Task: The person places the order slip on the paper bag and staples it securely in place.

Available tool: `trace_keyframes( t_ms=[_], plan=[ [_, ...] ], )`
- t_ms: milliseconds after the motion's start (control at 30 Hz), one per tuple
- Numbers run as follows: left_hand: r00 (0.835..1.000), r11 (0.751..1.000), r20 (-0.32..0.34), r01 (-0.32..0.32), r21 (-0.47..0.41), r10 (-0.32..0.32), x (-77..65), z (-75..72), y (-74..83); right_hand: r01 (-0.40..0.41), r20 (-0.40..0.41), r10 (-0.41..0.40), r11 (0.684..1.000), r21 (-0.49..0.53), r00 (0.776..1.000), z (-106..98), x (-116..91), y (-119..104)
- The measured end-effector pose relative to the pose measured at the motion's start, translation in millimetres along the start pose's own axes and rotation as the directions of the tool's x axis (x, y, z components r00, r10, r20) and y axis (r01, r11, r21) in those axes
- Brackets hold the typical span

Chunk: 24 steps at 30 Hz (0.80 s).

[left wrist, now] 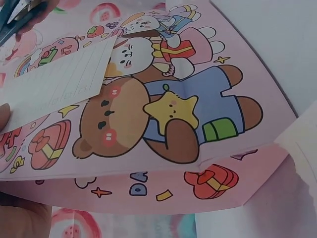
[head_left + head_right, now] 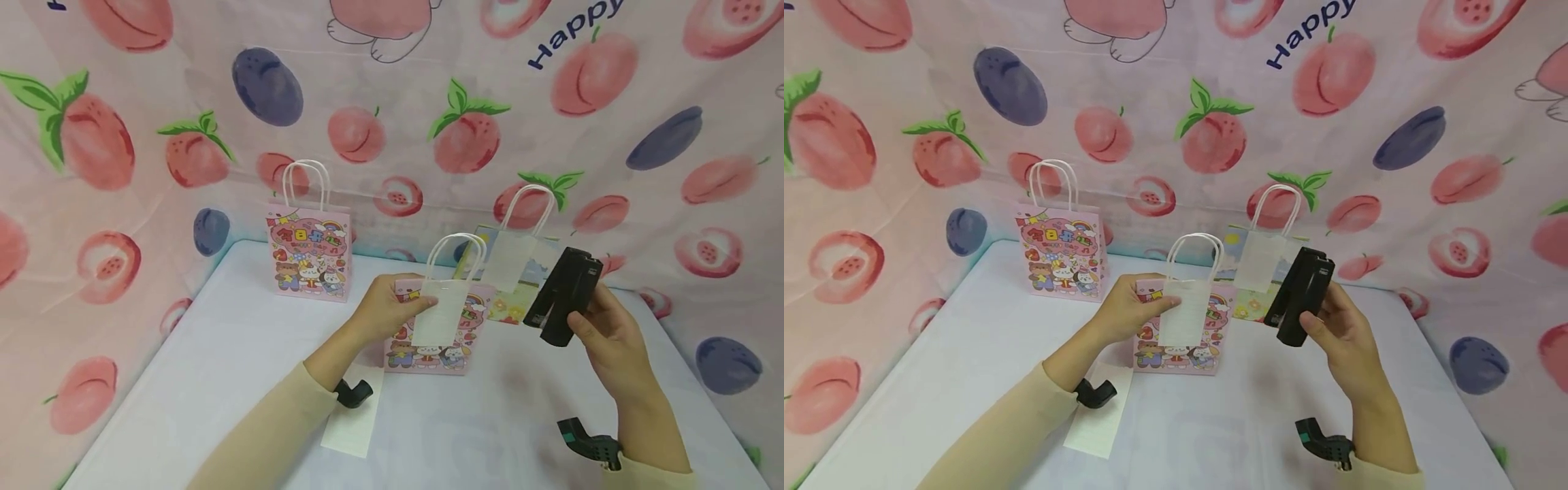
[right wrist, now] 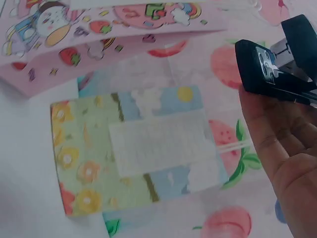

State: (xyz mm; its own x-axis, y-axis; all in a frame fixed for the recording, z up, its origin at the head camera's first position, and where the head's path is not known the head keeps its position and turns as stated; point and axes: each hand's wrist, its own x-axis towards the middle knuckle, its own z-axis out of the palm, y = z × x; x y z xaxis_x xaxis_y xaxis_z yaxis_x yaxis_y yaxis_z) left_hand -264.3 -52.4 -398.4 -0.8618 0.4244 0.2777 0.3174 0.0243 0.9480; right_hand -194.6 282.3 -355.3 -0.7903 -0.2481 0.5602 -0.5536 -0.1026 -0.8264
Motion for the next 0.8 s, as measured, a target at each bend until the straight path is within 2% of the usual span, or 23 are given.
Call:
trace_keyframes(
  t_ms=[133,233,333,400,467,533,567,800],
  plan=[
    [1.0,1.0,0.001,-0.002,0.02,0.002,0.1,-1.1,0.3,-0.078,0.007,0.078,0.996,-0.045,0.997,-13,-11,1],
    [1.0,1.0,-0.001,-0.006,0.024,0.006,0.5,-1.8,0.8,-0.129,-0.024,0.128,0.989,-0.071,0.991,-21,-19,4],
    [1.0,1.0,-0.008,-0.002,0.03,0.002,0.9,-2.5,0.6,-0.262,-0.104,0.247,0.951,-0.162,0.963,-29,-29,7],
    [1.0,0.999,-0.01,0.006,0.036,-0.005,1.1,-3.3,0.1,-0.379,-0.167,0.345,0.887,-0.263,0.924,-36,-35,10],
    [1.0,0.999,-0.005,0.012,0.039,-0.012,1.2,-4.4,-0.4,-0.496,-0.216,0.447,0.791,-0.358,0.868,-42,-41,12],
    [1.0,0.999,0.007,0.017,0.038,-0.018,1.4,-6.0,-0.4,-0.568,-0.248,0.513,0.696,-0.44,0.822,-46,-44,14],
    [1.0,0.999,0.016,0.023,0.033,-0.024,1.4,-7.0,-0.3,-0.589,-0.255,0.537,0.66,-0.467,0.804,-48,-46,15],
    [0.994,0.997,0.081,0.067,0.037,-0.07,1.2,-17.7,3.1,-0.654,-0.273,0.63,0.512,-0.557,0.727,-55,-52,23]
  ],
)
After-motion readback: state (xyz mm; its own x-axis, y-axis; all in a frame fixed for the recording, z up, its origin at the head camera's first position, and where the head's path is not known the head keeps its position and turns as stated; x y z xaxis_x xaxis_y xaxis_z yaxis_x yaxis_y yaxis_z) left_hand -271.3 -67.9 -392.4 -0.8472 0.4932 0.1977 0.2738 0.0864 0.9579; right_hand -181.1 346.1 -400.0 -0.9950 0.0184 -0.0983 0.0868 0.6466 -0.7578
